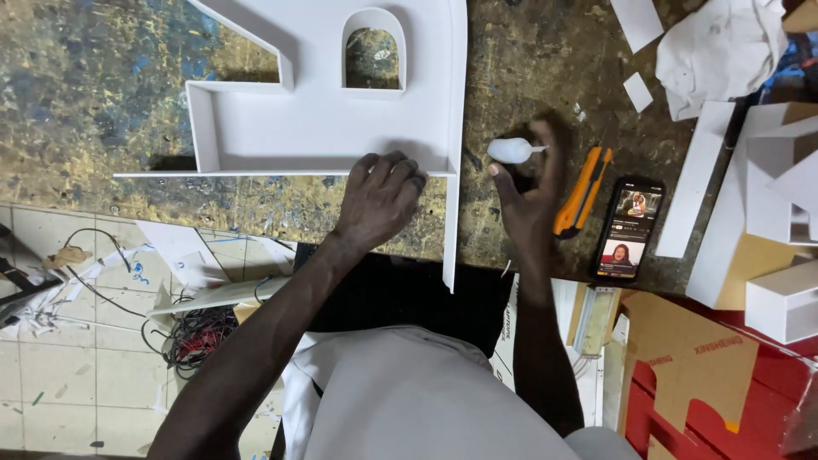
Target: The person assembles a large white letter-shaped object by attaching a side piece to the main body. They apply glue to the edges of the letter and press the side piece into place, then use a utility knife to trim excess material from the edges.
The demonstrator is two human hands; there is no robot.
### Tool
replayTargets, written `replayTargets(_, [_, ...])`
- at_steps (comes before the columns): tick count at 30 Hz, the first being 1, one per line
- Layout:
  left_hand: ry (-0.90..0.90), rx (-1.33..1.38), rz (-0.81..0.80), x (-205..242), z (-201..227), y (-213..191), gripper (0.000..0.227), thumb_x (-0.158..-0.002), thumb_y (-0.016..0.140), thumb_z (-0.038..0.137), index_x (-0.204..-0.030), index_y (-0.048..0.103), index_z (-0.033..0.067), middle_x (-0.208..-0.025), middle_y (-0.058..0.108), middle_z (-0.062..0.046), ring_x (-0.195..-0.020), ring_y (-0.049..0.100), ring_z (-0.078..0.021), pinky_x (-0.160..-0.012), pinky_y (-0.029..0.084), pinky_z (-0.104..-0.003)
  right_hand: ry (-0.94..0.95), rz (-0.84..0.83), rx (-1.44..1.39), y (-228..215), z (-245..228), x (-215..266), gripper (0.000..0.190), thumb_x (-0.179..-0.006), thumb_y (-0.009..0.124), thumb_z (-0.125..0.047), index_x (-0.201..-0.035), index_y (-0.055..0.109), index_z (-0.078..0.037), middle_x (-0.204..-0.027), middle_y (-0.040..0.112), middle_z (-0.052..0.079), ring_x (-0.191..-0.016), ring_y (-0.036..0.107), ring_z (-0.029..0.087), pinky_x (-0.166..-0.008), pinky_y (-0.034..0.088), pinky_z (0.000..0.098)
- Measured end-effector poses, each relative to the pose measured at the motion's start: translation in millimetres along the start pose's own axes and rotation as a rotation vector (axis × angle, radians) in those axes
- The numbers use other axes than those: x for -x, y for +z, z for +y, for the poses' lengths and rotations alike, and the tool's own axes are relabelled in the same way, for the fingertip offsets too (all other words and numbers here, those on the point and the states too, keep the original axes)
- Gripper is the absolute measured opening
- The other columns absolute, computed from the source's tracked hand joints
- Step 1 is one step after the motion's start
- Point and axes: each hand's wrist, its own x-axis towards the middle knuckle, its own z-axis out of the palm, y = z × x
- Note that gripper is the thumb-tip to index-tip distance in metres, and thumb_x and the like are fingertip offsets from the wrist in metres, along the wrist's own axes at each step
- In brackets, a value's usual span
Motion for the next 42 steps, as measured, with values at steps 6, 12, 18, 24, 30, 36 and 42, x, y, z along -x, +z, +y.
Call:
replayTargets(6, [-0.007,0.008,-0.052,3,-1,5,0.005,-0.101,0.073,0.015,-0.106,0.072,0.0124,-0.11,0.076,-0.012,-0.115,0.077,-0.0376,-0.099,0.055,-0.053,0.253,0.443,-0.003,38,-17,46,0.019,-0.115,0.076,-0.011,-0.133,0.075,-0.007,-0.114,0.077,0.011,-0.104,0.071,0.017,-0.091,0.062,0.0358])
replayTargets(12, [0.004,-0.002,-0.017,6,0,5,0.005,-0.102,0.073,0.015,-0.106,0.07,0.0125,-0.109,0.074,-0.012,-0.114,0.076,-0.038,-0.098,0.055,-0.053,0.247,0.13,-0.174,46,-21,51,0.029,-0.121,0.062,-0.011,-0.144,0.079,-0.005,-0.131,0.081,0.015,-0.125,0.075,0.025,-0.099,0.069,0.0414])
replayTargets(18, [-0.008,-0.006,-0.024,11,1,11,0.01,-0.098,0.074,0.012,-0.108,0.07,0.0127,-0.108,0.075,-0.012,-0.115,0.077,-0.038,-0.1,0.054,-0.053,0.214,0.055,-0.173,44,-15,59,0.026,-0.119,0.058,0.0,-0.134,0.079,-0.004,-0.14,0.078,0.019,-0.137,0.07,0.032,-0.106,0.061,0.0532])
replayTargets(24, [-0.012,-0.013,-0.021,5,4,7,0.01,-0.1,0.074,0.009,-0.108,0.07,0.0123,-0.107,0.075,-0.013,-0.117,0.077,-0.0379,-0.103,0.054,-0.054,0.197,0.06,-0.198,43,-15,58,0.017,-0.121,0.057,-0.002,-0.121,0.074,-0.003,-0.141,0.077,0.022,-0.139,0.069,0.035,-0.106,0.06,0.0561])
replayTargets(30, [-0.007,0.014,-0.04,9,0,13,0.019,-0.093,0.078,0.009,-0.109,0.07,0.0122,-0.111,0.075,-0.013,-0.12,0.076,-0.0371,-0.106,0.053,-0.053,0.239,0.013,-0.173,42,-21,51,0.024,-0.12,0.062,-0.01,-0.137,0.078,-0.005,-0.139,0.078,0.019,-0.137,0.07,0.033,-0.11,0.06,0.0547])
replayTargets(36, [0.012,0.041,-0.023,7,0,12,0.012,-0.098,0.075,0.009,-0.109,0.071,0.0114,-0.11,0.075,-0.014,-0.119,0.077,-0.0372,-0.104,0.055,-0.053,0.244,0.017,-0.196,49,-35,58,0.033,-0.12,0.063,-0.017,-0.147,0.073,-0.001,-0.147,0.073,0.026,-0.146,0.062,0.047,-0.122,0.053,0.0653])
replayTargets(42, [0.018,0.018,0.018,0,0,8,0.007,-0.099,0.074,0.009,-0.105,0.073,0.0128,-0.108,0.077,-0.011,-0.116,0.079,-0.033,-0.102,0.056,-0.048,0.292,0.033,-0.225,49,-41,59,0.036,-0.117,0.068,-0.016,-0.151,0.072,-0.004,-0.152,0.073,0.021,-0.152,0.058,0.042,-0.128,0.05,0.0598])
